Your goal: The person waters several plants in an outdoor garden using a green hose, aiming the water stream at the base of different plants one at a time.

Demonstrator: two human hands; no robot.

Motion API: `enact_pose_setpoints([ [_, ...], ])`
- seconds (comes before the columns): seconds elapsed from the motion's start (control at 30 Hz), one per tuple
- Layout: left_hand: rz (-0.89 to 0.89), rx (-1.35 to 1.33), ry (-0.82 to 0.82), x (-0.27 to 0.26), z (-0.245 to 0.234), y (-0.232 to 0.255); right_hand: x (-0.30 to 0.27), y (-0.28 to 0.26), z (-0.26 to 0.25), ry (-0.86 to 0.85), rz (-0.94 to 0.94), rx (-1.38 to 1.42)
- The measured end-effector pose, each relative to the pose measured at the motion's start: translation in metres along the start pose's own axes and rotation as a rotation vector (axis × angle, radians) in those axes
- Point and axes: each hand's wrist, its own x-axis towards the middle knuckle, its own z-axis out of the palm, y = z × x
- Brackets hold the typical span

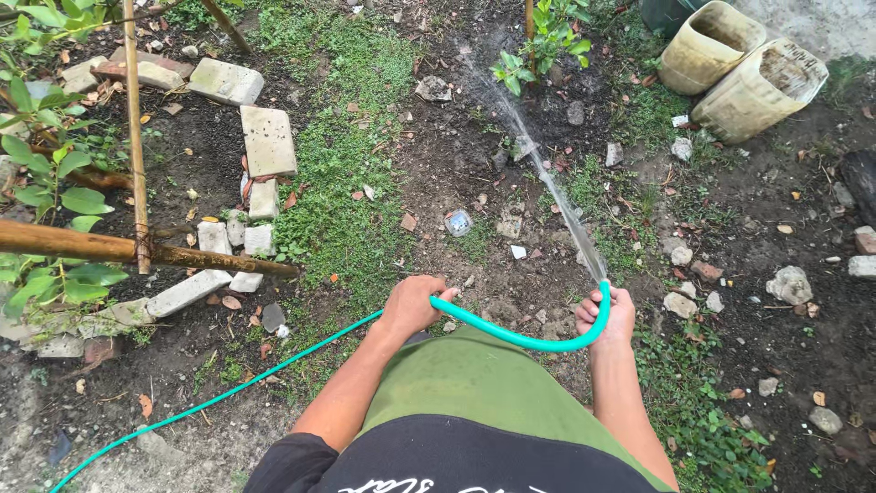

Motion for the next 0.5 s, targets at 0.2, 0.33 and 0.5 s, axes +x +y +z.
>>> enact_pose_setpoints([
  [0.2, -0.024, 0.006, -0.033, 0.000, -0.005, -0.004, -0.008, 0.008, -0.004, 0.015, -0.020, -0.009],
  [0.33, -0.008, 0.013, -0.045, -0.001, -0.006, -0.007, -0.011, 0.015, -0.009, 0.004, 0.034, 0.034],
  [0.5, 0.026, -0.008, -0.038, 0.000, -0.008, -0.010, -0.019, 0.022, -0.010, -0.017, 0.055, 0.043],
])
